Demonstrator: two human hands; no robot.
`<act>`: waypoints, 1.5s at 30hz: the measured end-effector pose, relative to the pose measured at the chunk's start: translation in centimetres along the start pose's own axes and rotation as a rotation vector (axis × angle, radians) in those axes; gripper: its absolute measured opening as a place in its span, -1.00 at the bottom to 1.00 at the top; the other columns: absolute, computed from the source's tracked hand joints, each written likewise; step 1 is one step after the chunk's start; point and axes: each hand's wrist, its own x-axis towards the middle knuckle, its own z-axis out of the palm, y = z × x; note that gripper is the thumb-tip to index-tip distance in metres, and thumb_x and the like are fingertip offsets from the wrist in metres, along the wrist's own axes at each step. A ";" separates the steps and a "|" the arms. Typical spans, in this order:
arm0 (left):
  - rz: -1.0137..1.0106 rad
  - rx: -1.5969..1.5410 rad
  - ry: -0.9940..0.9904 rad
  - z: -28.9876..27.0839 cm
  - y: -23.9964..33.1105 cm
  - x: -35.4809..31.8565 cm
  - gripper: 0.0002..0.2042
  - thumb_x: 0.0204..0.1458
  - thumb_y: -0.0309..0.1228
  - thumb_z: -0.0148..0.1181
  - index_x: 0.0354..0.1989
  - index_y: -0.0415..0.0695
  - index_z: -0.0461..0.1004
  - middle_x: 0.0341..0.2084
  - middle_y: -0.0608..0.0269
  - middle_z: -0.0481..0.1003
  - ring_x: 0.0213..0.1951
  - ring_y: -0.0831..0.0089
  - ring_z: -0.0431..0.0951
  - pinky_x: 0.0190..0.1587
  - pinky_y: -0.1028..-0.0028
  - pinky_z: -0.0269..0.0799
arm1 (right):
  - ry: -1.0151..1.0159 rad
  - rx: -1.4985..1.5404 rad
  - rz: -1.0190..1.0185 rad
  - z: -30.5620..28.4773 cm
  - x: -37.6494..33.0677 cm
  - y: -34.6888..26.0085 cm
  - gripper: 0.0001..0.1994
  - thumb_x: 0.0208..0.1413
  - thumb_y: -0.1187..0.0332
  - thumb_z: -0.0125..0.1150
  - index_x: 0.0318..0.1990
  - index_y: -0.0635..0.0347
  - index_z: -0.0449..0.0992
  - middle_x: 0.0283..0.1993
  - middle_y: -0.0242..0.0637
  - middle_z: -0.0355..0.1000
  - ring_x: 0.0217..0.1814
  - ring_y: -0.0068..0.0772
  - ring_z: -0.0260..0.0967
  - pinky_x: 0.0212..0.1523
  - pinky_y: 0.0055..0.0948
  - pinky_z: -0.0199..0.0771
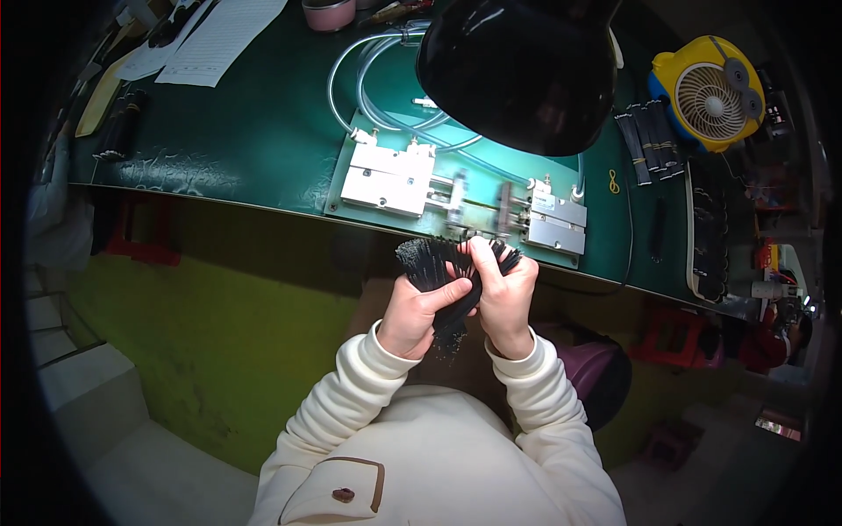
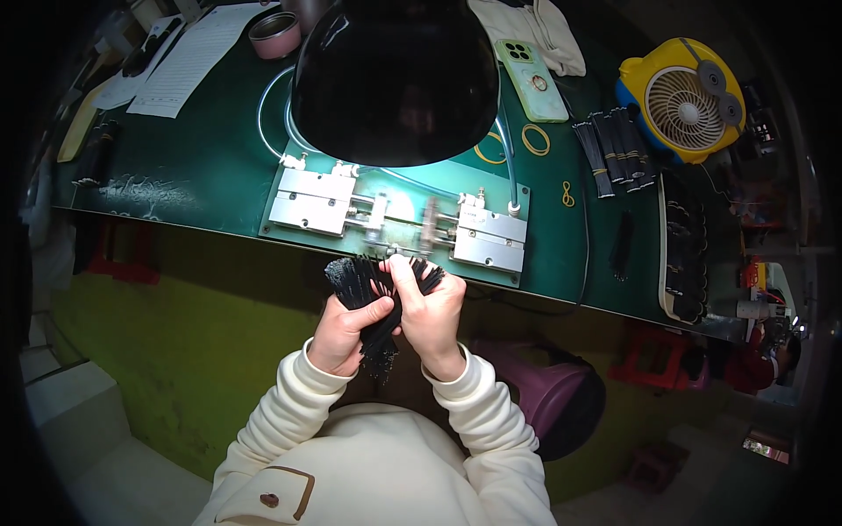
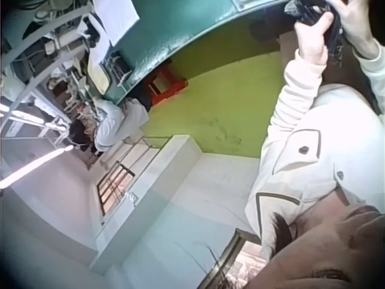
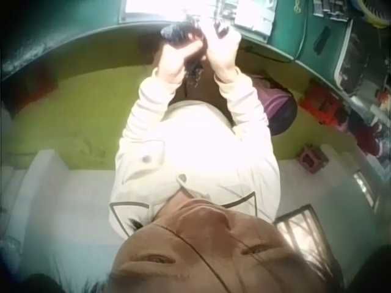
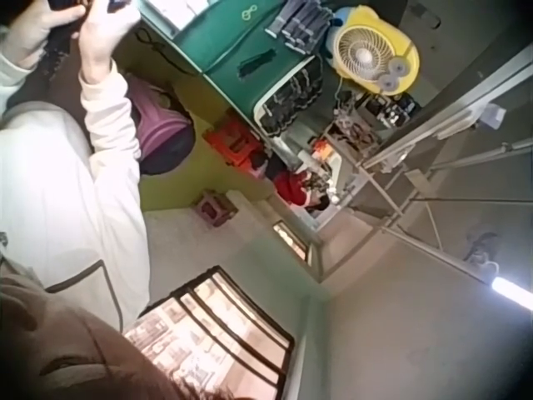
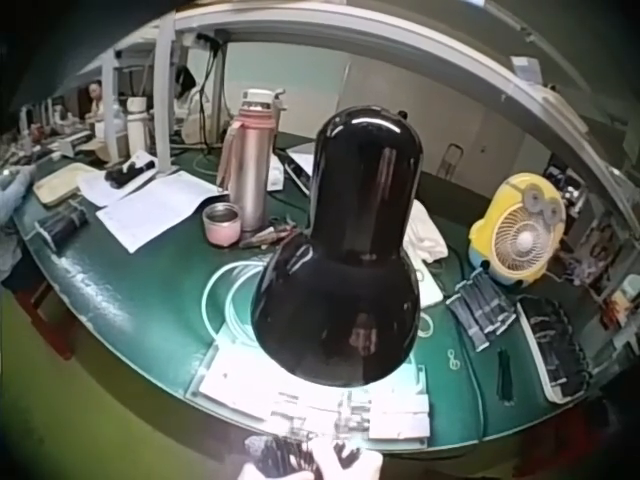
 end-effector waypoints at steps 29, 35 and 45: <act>-0.016 -0.051 0.001 0.1 0.0 0.2 -0.88 -0.11 -0.59 0.12 -0.37 -0.20 0.38 -0.49 0.32 0.42 -0.48 0.55 0.43 -0.44 0.54 0.41 | 0.022 0.019 0.008 0.0 -0.1 -0.2 -0.83 -0.01 0.43 0.08 -0.54 0.33 0.50 -0.75 -0.45 0.31 -0.78 -0.76 0.13 -0.83 -0.70 0.03; -0.055 -0.105 0.024 0.0 -0.1 -0.1 -0.88 -0.12 -0.59 0.11 -0.36 -0.20 0.37 -0.47 0.29 0.42 -0.47 0.51 0.45 -0.42 0.50 0.43 | -0.071 -0.046 0.059 -0.4 -0.3 -0.7 -0.80 0.01 0.41 0.07 -0.56 0.35 0.47 -0.69 -0.39 0.35 -0.69 -0.69 0.26 -0.74 -0.70 0.17; -0.061 -0.083 0.048 0.0 0.1 -0.2 -0.88 -0.13 -0.60 0.13 -0.39 -0.20 0.36 -0.50 0.28 0.41 -0.48 0.49 0.45 -0.42 0.49 0.44 | -0.013 -0.077 0.083 0.0 -0.4 -0.8 -0.81 0.03 0.41 0.04 -0.50 0.38 0.48 -0.67 -0.38 0.37 -0.64 -0.66 0.33 -0.68 -0.72 0.23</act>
